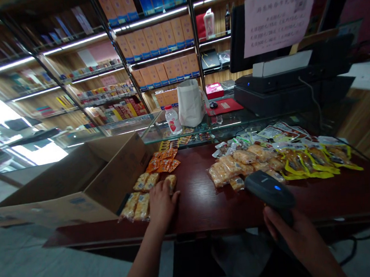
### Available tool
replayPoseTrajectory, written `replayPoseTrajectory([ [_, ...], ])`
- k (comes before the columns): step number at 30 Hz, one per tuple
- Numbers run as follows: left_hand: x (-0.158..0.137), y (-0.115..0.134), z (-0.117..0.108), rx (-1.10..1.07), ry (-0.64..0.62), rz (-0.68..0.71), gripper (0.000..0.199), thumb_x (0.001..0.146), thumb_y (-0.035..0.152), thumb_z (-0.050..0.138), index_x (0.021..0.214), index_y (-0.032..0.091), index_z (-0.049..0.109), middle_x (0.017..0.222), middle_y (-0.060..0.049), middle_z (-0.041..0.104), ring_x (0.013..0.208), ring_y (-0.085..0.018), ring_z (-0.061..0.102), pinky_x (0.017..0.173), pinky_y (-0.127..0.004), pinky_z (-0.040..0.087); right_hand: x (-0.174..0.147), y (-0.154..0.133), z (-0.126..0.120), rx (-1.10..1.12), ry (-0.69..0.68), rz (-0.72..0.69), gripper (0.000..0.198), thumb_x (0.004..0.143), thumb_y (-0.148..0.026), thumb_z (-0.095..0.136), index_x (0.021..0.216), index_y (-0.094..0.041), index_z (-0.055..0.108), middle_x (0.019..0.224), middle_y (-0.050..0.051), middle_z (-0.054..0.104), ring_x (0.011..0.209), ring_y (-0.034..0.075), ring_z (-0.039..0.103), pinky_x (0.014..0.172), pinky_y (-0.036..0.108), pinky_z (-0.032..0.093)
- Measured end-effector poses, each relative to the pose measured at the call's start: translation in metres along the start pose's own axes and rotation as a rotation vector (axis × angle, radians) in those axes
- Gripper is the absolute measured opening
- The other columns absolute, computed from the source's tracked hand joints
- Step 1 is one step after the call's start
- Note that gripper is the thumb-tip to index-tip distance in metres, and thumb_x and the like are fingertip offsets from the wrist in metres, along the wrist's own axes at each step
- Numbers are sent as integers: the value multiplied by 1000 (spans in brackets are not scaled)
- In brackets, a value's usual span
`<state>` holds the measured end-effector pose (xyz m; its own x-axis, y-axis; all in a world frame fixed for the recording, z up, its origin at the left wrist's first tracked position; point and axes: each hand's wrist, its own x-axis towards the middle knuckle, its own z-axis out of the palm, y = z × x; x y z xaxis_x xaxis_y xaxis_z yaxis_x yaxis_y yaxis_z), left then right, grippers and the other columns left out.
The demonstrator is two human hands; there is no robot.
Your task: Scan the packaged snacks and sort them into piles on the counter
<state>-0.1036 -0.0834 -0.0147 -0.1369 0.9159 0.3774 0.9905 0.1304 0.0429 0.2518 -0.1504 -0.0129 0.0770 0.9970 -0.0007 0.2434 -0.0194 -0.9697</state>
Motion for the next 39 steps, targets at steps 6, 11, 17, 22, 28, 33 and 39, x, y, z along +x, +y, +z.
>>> replayPoseTrajectory([
  [6,15,8,10,-181,-68,-98,54,92,43,58,133,6,57,119,-22,67,115,-35,63,102,-45,47,-3,-3,3,-19,4,-65,46,91,-59,57,60,-25,53,49,-3,55,48,15,55,51,27,46],
  [11,19,20,18,-444,-54,-192,61,79,25,65,137,9,54,126,-21,64,123,-34,60,107,-46,45,-10,-10,7,3,16,-27,43,89,-60,59,64,-25,54,48,-4,55,46,15,54,49,27,45],
  [17,-15,75,-7,-1433,-272,-350,74,74,33,75,142,17,53,137,-16,62,121,-31,62,104,-43,49,-15,-15,24,109,26,3,37,81,-59,69,77,-23,60,48,-5,56,43,16,54,45,26,44],
  [22,-48,129,-37,-1896,-376,-316,86,71,35,85,148,27,47,147,-11,57,134,-30,55,111,-40,45,-13,-22,45,125,68,-75,39,74,-52,78,96,-21,70,80,7,80,72,27,75,64,34,58],
  [28,-71,151,-44,-2056,-398,-390,72,79,37,80,144,32,49,140,-7,60,132,-23,56,109,-33,45,-8,-12,55,56,122,-154,55,68,-49,82,111,-17,70,108,15,80,101,35,75,91,47,58],
  [33,-71,147,-47,-1997,-444,-430,77,82,38,78,150,35,42,121,-6,65,110,-22,67,96,-34,52,-8,-9,47,44,187,-108,50,69,-50,80,104,-16,72,97,13,81,92,34,76,86,44,60],
  [39,-53,132,-46,-1824,-496,-317,49,79,42,79,124,27,64,110,-4,67,95,-19,68,82,-30,57,-10,-11,35,73,124,-107,44,69,-47,81,100,-17,72,97,10,81,94,32,75,87,42,59],
])
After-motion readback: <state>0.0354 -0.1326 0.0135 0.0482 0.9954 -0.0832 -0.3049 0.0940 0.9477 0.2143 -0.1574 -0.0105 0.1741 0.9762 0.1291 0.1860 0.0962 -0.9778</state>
